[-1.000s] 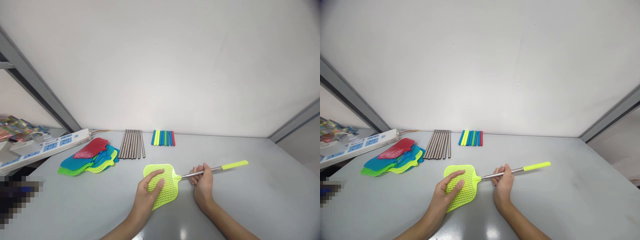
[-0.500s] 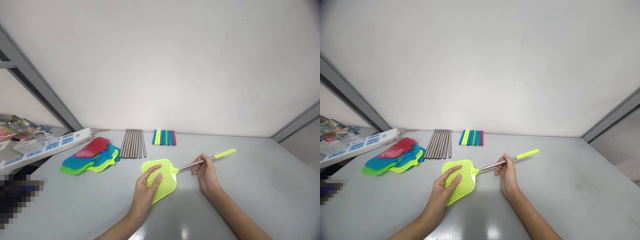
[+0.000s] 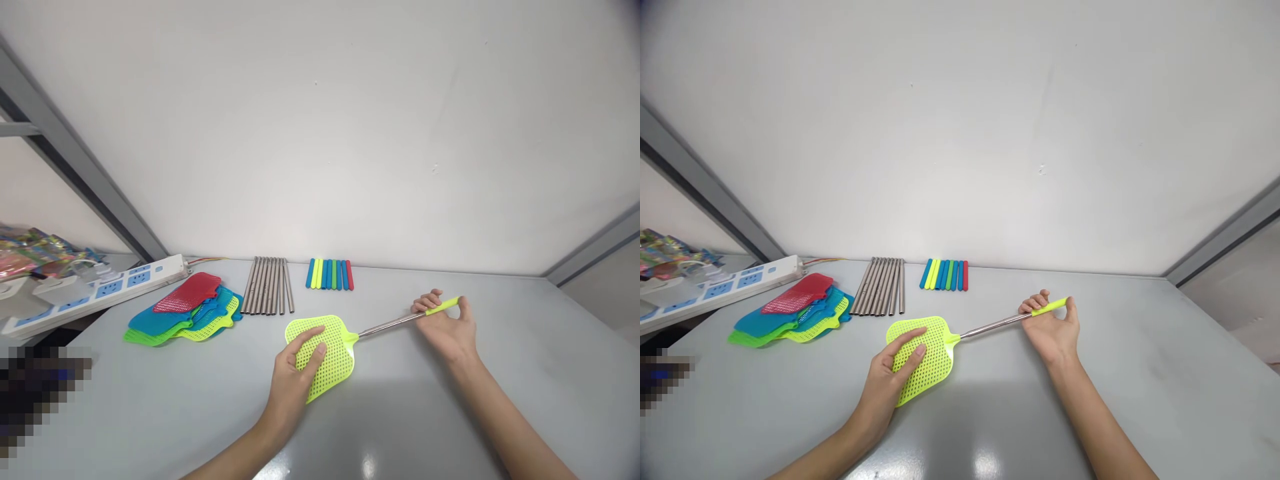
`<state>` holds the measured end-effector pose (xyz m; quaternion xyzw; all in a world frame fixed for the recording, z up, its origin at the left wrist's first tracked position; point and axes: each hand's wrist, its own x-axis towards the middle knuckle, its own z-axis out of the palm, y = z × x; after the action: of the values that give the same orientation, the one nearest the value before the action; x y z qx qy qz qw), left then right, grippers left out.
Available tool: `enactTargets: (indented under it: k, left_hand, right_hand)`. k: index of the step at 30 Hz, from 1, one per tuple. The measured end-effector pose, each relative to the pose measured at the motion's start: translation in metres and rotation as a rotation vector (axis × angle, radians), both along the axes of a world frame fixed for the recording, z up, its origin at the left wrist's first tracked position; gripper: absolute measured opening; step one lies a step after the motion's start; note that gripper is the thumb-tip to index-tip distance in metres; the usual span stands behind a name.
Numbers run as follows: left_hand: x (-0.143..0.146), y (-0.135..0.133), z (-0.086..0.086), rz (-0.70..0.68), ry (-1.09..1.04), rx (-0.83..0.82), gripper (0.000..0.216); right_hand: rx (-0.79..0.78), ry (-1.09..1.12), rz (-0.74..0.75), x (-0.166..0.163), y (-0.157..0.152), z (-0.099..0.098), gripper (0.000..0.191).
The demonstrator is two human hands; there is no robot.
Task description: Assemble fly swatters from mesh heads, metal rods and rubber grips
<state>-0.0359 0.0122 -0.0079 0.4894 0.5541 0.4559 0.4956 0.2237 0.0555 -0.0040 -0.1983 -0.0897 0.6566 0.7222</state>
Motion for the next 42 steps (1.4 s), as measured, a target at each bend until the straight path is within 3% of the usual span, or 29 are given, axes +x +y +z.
enactTargets:
  k: [5, 14, 20, 26, 42]
  left_hand:
    - [0.001, -0.001, -0.002, -0.007, 0.003, 0.018, 0.034]
    - [0.000, -0.001, 0.001, -0.007, 0.024, 0.007, 0.034]
    - [0.002, -0.002, 0.000, 0.013, 0.026, 0.026, 0.033]
    - [0.001, -0.005, -0.001, -0.005, 0.062, 0.025, 0.033]
    - [0.002, -0.005, 0.003, 0.006, 0.112, 0.009, 0.028]
  right_hand:
    - [0.015, 0.103, 0.014, 0.007, -0.001, 0.006, 0.031]
    - [0.023, 0.075, 0.035, 0.007, 0.000, 0.000, 0.027]
    - [0.019, 0.006, -0.041, 0.004, -0.001, -0.009, 0.043]
    - [-0.031, 0.005, -0.113, 0.001, -0.001, -0.021, 0.047]
    - [-0.044, 0.000, -0.165, -0.015, -0.005, -0.020, 0.051]
